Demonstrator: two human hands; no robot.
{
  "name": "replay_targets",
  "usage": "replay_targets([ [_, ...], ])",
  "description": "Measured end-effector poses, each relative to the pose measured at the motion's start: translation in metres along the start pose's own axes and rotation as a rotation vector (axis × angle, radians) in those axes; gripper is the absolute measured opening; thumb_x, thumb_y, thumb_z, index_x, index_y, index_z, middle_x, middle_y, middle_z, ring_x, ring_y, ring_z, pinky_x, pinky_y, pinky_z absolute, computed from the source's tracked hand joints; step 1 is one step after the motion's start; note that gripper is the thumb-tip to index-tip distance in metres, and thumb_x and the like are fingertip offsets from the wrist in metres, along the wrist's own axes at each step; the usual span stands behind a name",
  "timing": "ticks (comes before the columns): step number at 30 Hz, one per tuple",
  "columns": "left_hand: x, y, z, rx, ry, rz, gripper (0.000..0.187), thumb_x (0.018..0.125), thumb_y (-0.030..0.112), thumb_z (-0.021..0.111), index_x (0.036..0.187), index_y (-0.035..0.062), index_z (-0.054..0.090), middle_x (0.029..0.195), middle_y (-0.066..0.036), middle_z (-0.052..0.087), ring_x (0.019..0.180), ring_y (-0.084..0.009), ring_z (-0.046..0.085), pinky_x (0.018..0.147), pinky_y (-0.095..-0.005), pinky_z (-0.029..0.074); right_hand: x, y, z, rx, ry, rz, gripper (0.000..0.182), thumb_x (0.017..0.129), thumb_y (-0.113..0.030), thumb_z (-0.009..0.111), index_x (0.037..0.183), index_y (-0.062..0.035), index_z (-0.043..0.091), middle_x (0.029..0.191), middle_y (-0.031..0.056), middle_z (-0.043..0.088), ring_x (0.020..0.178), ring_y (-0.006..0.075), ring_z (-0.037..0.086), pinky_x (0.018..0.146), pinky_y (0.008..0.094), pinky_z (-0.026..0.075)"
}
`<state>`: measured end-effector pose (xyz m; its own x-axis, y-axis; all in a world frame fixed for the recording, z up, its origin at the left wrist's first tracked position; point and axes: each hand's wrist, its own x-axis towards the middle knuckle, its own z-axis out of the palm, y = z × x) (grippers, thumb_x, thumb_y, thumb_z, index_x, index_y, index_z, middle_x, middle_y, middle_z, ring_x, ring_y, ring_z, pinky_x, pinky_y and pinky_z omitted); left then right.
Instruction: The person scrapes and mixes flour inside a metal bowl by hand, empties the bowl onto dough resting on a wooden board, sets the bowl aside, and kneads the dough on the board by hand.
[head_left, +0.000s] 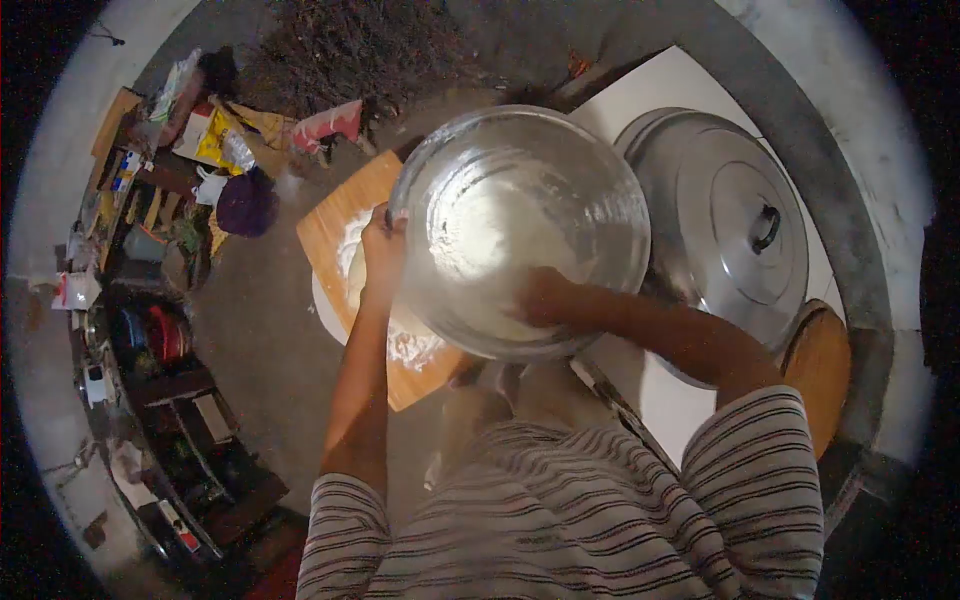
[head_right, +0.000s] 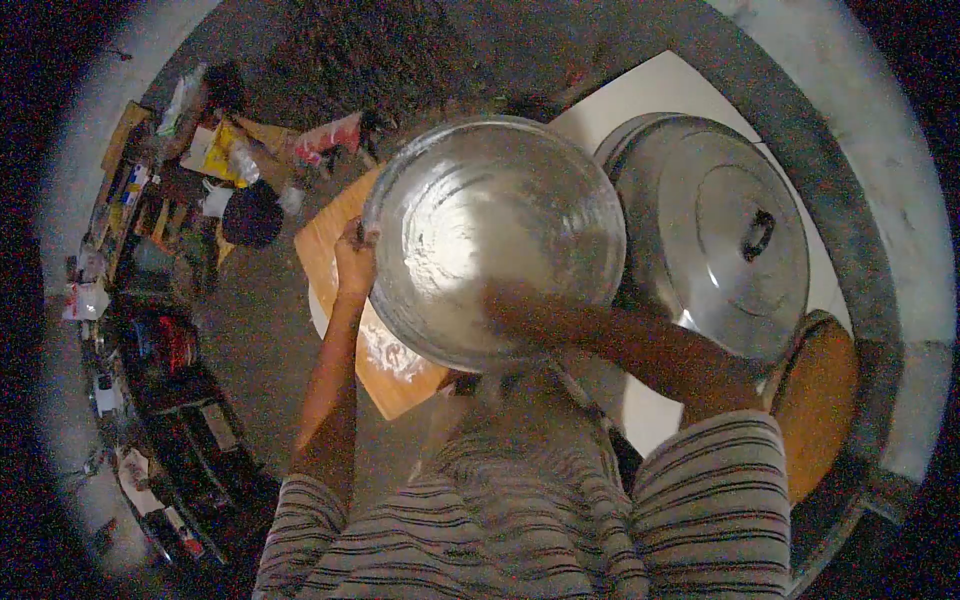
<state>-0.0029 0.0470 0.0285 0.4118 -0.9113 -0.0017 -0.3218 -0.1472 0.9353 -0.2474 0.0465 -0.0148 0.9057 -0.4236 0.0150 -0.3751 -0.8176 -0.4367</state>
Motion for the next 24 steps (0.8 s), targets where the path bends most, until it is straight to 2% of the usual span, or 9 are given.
replay_targets([
  [3, 0.001, -0.002, 0.000, 0.038, 0.006, -0.019, 0.026, 0.076, -0.002, 0.047, 0.102, -0.0064, 0.046, 0.097, -0.016, 0.055, 0.089, -0.0212, 0.053, 0.079, -0.0283, 0.039, -0.002, 0.029, -0.017, -0.172, -0.249, -0.005, 0.021, 0.065, -0.020, 0.051, 0.072, -0.0013, 0.056, 0.073, 0.0170, 0.053, 0.070, 0.0313, 0.051, 0.065, 0.0412, 0.041],
  [5, 0.002, -0.002, 0.001, 0.080, 0.000, -0.016, 0.027, 0.076, -0.002, 0.047, 0.102, -0.0056, 0.046, 0.098, -0.016, 0.055, 0.090, -0.0209, 0.052, 0.078, -0.0283, 0.039, 0.020, 0.075, 0.006, -0.229, -0.002, 0.292, 0.020, 0.063, -0.019, 0.052, 0.070, 0.0001, 0.056, 0.074, 0.0175, 0.053, 0.070, 0.0297, 0.052, 0.064, 0.0387, 0.042],
  [8, 0.001, 0.000, -0.003, 0.153, -0.043, 0.001, 0.029, 0.074, -0.002, 0.050, 0.103, -0.0043, 0.045, 0.095, -0.015, 0.055, 0.089, -0.0205, 0.052, 0.078, -0.0281, 0.039, 0.074, 0.112, 0.010, -0.254, 0.388, 0.165, 0.020, 0.064, -0.016, 0.051, 0.071, 0.0010, 0.058, 0.075, 0.0166, 0.054, 0.072, 0.0291, 0.052, 0.063, 0.0370, 0.042],
  [10, -0.001, 0.003, -0.001, 0.185, -0.046, -0.014, 0.035, 0.071, -0.001, 0.053, 0.105, -0.0034, 0.043, 0.094, -0.014, 0.054, 0.090, -0.0202, 0.052, 0.078, -0.0282, 0.039, 0.116, 0.174, 0.064, -0.589, 0.250, 0.666, 0.022, 0.067, -0.014, 0.050, 0.079, 0.0018, 0.059, 0.082, 0.0159, 0.055, 0.078, 0.0292, 0.051, 0.070, 0.0402, 0.040],
  [13, 0.002, -0.006, -0.002, 0.092, -0.103, 0.034, 0.045, 0.064, -0.006, 0.051, 0.107, -0.0014, 0.039, 0.097, -0.013, 0.052, 0.091, -0.0205, 0.050, 0.080, -0.0281, 0.038, 0.138, 0.054, -0.016, -0.620, 0.163, 0.828, 0.024, 0.070, -0.012, 0.049, 0.085, 0.0033, 0.060, 0.089, 0.0173, 0.055, 0.088, 0.0302, 0.049, 0.078, 0.0483, 0.034],
  [16, 0.004, -0.019, -0.002, 0.151, -0.128, 0.084, 0.047, 0.060, -0.009, 0.047, 0.106, -0.0011, 0.038, 0.098, -0.012, 0.050, 0.092, -0.0204, 0.048, 0.081, -0.0276, 0.037, 0.179, 0.084, 0.060, -0.602, 0.256, 0.824, 0.028, 0.071, -0.013, 0.049, 0.092, 0.0023, 0.058, 0.097, 0.0187, 0.054, 0.095, 0.0351, 0.046, 0.082, 0.0559, 0.027],
  [20, 0.005, -0.026, 0.004, 0.024, -0.135, 0.037, 0.046, 0.058, -0.010, 0.044, 0.103, -0.0015, 0.038, 0.097, -0.010, 0.050, 0.091, -0.0180, 0.048, 0.081, -0.0268, 0.036, 0.158, 0.042, 0.095, -0.594, 0.361, 0.618, 0.053, 0.066, -0.012, 0.051, 0.114, 0.0055, 0.038, 0.111, 0.0277, 0.041, 0.107, 0.0412, 0.036, 0.096, 0.0456, 0.022],
  [22, 0.003, -0.025, 0.004, -0.003, -0.125, 0.044, 0.046, 0.058, -0.010, 0.044, 0.102, -0.0015, 0.039, 0.096, -0.010, 0.051, 0.090, -0.0176, 0.048, 0.080, -0.0268, 0.037, 0.133, -0.009, 0.043, 0.512, 0.315, 0.574, 0.054, 0.063, -0.007, 0.050, 0.113, 0.0074, 0.038, 0.113, 0.0289, 0.038, 0.104, 0.0442, 0.036, 0.094, 0.0479, 0.023],
  [24, 0.002, -0.025, 0.004, -0.021, -0.113, 0.053, 0.045, 0.058, -0.010, 0.043, 0.102, -0.0015, 0.039, 0.095, -0.010, 0.051, 0.088, -0.0171, 0.048, 0.079, -0.0268, 0.037, 0.127, -0.012, 0.068, 0.464, 0.497, 0.453, 0.043, 0.068, -0.013, 0.051, 0.107, 0.0038, 0.043, 0.106, 0.0250, 0.044, 0.099, 0.0392, 0.041, 0.088, 0.0446, 0.029],
])
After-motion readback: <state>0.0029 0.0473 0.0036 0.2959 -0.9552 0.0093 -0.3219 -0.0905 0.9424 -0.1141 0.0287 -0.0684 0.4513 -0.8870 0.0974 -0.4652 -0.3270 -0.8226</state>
